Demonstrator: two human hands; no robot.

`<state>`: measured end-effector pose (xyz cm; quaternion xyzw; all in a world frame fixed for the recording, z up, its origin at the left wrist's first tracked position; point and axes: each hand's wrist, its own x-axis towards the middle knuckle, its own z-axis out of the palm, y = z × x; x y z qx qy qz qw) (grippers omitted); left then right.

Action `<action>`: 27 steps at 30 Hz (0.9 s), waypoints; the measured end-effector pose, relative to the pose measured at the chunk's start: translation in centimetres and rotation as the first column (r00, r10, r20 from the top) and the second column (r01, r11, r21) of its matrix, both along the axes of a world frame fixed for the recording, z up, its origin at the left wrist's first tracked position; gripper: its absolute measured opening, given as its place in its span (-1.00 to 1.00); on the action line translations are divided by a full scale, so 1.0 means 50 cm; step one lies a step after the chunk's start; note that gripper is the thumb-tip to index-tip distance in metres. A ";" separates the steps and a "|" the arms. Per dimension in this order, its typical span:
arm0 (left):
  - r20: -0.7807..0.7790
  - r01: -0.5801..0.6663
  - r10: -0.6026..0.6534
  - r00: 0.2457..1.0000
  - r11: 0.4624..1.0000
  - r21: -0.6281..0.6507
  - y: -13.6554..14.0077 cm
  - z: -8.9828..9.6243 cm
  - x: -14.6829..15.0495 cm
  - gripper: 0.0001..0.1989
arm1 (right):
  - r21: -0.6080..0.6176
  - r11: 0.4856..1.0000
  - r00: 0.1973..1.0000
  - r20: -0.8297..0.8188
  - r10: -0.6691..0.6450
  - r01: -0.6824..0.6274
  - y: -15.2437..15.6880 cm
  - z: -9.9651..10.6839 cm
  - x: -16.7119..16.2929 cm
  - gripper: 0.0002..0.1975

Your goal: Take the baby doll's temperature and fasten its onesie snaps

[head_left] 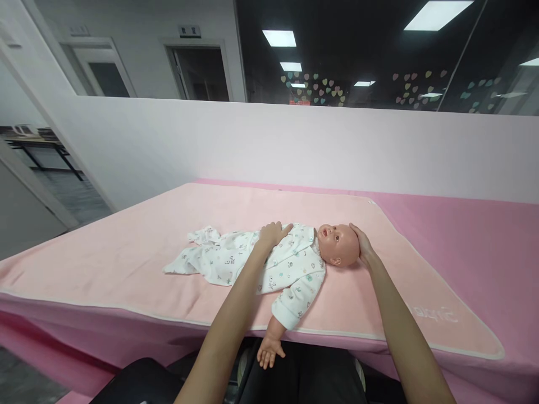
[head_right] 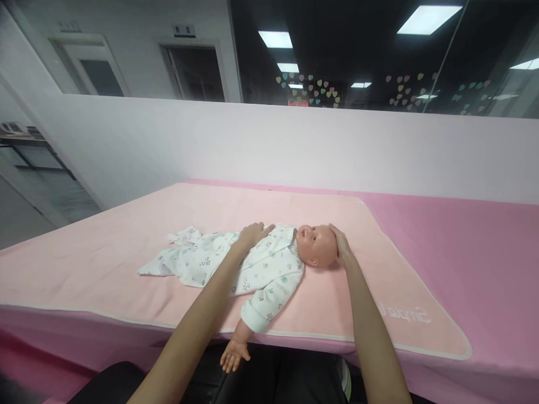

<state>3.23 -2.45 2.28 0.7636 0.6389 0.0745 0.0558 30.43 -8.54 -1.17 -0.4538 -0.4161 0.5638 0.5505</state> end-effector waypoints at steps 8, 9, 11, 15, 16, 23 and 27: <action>0.003 -0.004 0.004 1.000 1.000 0.001 -0.001 0.000 0.000 -0.34 | 0.078 0.939 0.943 -0.043 -0.331 0.334 0.017 -0.002 0.027 -0.69; 0.003 -0.003 0.003 1.000 1.000 0.003 -0.001 0.000 0.000 -0.34 | 0.085 0.937 0.941 -0.043 -0.337 0.339 0.018 -0.002 0.027 -0.69; 0.002 -0.002 0.002 1.000 1.000 0.007 0.002 -0.002 0.000 -0.33 | 0.079 0.957 0.960 -0.025 -0.279 0.280 0.017 -0.003 0.020 -0.68; 0.003 0.000 0.000 1.000 1.000 0.000 0.005 -0.005 -0.002 -0.32 | 0.016 0.998 0.998 0.024 -0.066 0.065 0.010 -0.004 0.004 -0.61; 0.004 0.001 -0.001 1.000 1.000 -0.001 0.006 -0.005 -0.002 -0.32 | 0.009 0.999 0.998 0.026 -0.049 0.049 0.008 -0.003 0.004 -0.60; 0.007 0.004 -0.004 1.000 1.000 -0.001 0.003 -0.003 -0.001 -0.33 | 0.022 0.985 0.985 0.028 -0.172 0.171 0.004 0.011 0.008 -0.63; 0.011 0.000 0.000 1.000 1.000 0.007 0.002 -0.004 -0.001 -0.35 | 0.003 0.994 0.993 0.036 -0.109 0.109 0.003 0.010 0.004 -0.59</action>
